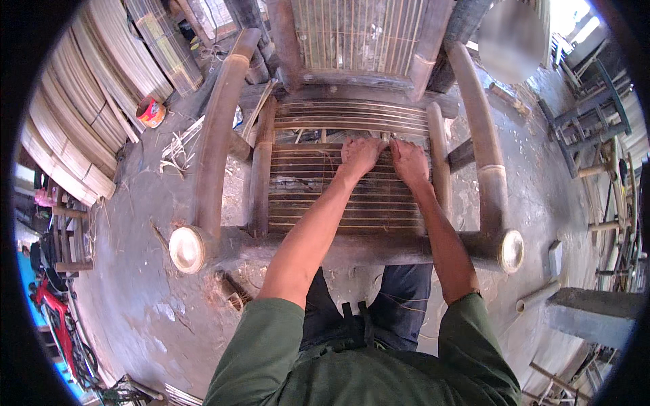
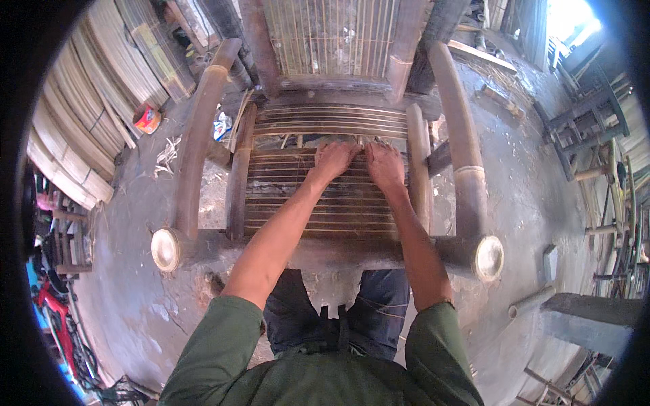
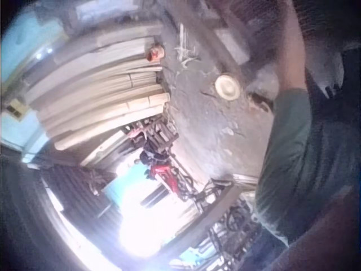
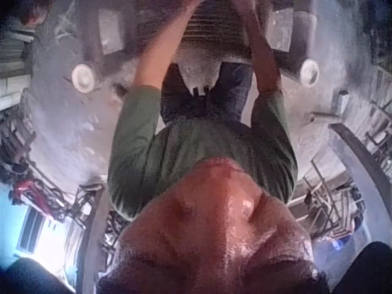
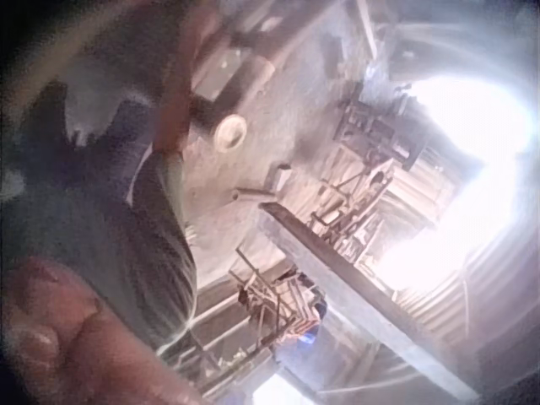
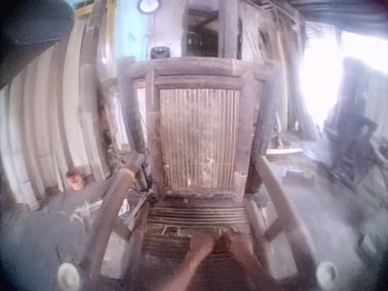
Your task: The person weaves thin bamboo strips into the seat of a bamboo chair using their hands. They interlace the strips through the existing frame to form a woven seat surface.
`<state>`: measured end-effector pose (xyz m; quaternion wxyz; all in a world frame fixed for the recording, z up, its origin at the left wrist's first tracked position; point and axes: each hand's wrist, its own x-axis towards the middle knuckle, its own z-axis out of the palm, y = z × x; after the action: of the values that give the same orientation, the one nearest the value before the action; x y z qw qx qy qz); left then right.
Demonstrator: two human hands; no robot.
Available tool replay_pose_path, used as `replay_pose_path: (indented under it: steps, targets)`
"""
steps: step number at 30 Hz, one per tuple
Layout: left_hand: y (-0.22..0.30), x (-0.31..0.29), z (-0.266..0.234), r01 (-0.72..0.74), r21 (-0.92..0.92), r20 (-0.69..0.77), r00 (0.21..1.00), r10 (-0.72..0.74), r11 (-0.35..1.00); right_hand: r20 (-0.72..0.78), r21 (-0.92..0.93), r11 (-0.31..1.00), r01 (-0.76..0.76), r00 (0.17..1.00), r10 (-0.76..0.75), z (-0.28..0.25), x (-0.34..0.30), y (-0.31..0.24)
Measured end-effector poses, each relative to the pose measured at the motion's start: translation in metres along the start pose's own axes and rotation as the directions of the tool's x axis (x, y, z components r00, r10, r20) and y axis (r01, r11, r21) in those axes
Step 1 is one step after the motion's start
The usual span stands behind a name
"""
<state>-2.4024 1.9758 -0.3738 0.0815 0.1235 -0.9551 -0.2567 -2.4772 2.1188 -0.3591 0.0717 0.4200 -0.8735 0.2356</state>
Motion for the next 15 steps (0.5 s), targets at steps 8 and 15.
replay_pose_path:
  steps: [8,15]
  targets:
    - [-0.004,-0.001,0.0,0.041,0.094,0.027,0.999,-0.044,0.995,-0.107,0.016,0.996,-0.09,0.99,0.091,-0.043,-0.053,-0.008]
    - [-0.002,0.004,-0.003,0.034,0.119,0.057,0.998,-0.041,0.992,0.012,-0.17,0.977,-0.129,0.991,0.133,-0.033,-0.074,-0.001]
